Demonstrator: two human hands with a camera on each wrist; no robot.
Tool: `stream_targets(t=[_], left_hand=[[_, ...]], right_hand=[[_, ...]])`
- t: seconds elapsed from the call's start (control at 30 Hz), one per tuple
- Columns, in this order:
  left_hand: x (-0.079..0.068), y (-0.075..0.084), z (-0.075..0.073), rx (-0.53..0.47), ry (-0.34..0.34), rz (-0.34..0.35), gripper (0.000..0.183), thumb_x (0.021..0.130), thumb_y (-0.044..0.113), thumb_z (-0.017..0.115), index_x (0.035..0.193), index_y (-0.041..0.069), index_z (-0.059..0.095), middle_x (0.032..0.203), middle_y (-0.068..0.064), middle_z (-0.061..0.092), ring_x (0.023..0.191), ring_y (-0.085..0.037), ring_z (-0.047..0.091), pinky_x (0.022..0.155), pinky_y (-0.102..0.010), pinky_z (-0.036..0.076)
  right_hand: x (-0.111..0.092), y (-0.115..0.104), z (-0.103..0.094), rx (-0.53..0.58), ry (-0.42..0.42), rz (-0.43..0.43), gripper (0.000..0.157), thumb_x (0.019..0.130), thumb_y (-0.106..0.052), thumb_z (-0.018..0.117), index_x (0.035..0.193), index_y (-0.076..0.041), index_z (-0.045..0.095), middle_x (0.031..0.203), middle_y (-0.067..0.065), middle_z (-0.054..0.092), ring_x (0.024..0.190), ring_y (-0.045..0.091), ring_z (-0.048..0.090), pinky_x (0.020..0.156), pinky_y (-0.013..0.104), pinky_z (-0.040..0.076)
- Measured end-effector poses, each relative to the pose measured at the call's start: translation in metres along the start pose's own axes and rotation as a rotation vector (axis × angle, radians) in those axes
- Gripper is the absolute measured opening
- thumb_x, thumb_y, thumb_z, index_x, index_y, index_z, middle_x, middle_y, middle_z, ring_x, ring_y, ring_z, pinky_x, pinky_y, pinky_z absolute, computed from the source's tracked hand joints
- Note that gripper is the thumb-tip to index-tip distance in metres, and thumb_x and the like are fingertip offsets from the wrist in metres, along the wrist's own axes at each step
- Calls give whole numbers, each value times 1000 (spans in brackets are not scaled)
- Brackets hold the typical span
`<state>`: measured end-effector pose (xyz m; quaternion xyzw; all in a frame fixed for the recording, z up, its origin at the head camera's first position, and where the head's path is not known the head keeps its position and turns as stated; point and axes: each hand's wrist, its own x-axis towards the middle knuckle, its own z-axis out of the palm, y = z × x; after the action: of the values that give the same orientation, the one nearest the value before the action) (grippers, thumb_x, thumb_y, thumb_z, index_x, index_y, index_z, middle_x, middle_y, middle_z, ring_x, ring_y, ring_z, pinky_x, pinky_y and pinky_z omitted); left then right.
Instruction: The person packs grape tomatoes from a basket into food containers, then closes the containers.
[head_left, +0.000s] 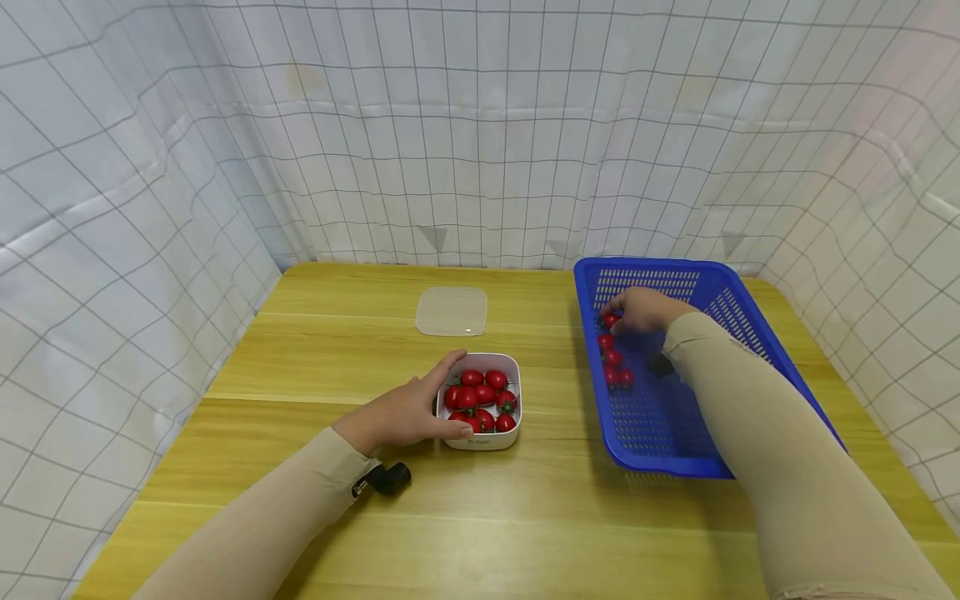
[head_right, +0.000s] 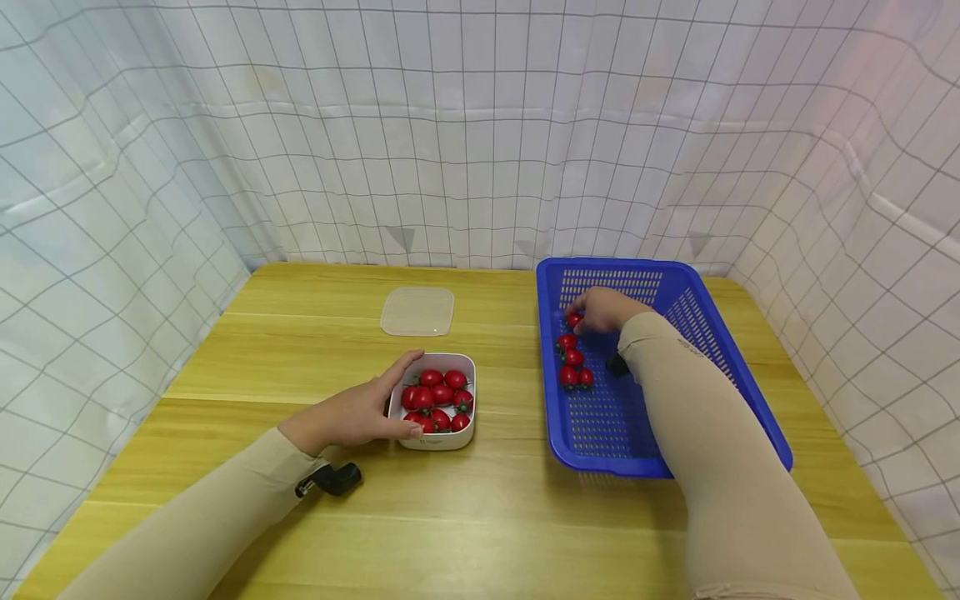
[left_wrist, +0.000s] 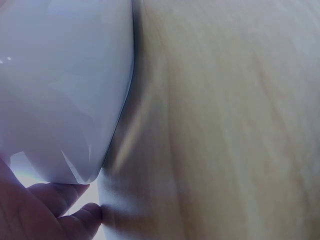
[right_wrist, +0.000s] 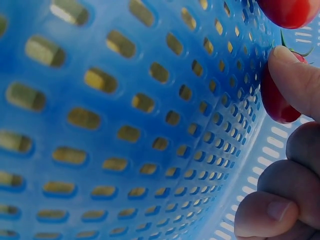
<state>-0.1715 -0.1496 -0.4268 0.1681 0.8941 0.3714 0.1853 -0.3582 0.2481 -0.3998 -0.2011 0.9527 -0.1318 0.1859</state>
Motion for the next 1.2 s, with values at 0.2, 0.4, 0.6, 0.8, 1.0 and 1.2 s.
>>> stream_targets(t=[0.2, 0.4, 0.6, 0.8, 1.0, 1.2], left_hand=[[-1, 0, 0, -2, -2, -8, 116, 84, 55, 84, 170, 29, 11, 164, -8, 41, 148, -41, 43, 118, -63, 39], [-2, 1, 0, 4, 1, -13, 116, 84, 54, 84, 170, 29, 11, 165, -7, 40, 149, -43, 42, 118, -64, 38], [-2, 1, 0, 4, 1, -19, 116, 84, 55, 84, 170, 30, 11, 166, -7, 39, 150, -43, 40, 119, -65, 37], [-1, 0, 0, -3, 0, -12, 116, 84, 54, 84, 170, 29, 10, 165, -8, 40, 149, -40, 42, 119, -62, 38], [-2, 1, 0, -4, 0, -6, 116, 85, 52, 85, 170, 29, 11, 164, -9, 42, 148, -36, 44, 120, -59, 38], [-1, 0, 0, -11, -4, -4, 116, 85, 52, 84, 171, 28, 10, 164, -10, 42, 148, -36, 44, 120, -59, 39]], right_hand=[[-1, 0, 0, 7, 4, 15, 43, 95, -12, 75, 137, -4, 70, 128, 19, 73, 117, 33, 68, 112, 58, 48], [-1, 0, 0, 0, 9, 10, 43, 94, -13, 75, 136, -5, 70, 130, 20, 72, 118, 35, 68, 111, 58, 48], [-1, 0, 0, -8, 5, -6, 42, 95, -13, 75, 136, -3, 70, 130, 20, 72, 119, 36, 68, 112, 59, 47], [-1, 1, 0, -16, 4, -5, 42, 96, -14, 75, 136, -3, 70, 132, 21, 71, 119, 37, 68, 110, 59, 48], [0, 0, 0, -13, 3, 1, 43, 96, -14, 75, 137, -4, 70, 133, 21, 71, 119, 37, 69, 110, 59, 49], [1, 2, 1, -15, 2, -3, 42, 95, -14, 75, 136, -4, 70, 128, 19, 73, 115, 34, 69, 109, 58, 50]])
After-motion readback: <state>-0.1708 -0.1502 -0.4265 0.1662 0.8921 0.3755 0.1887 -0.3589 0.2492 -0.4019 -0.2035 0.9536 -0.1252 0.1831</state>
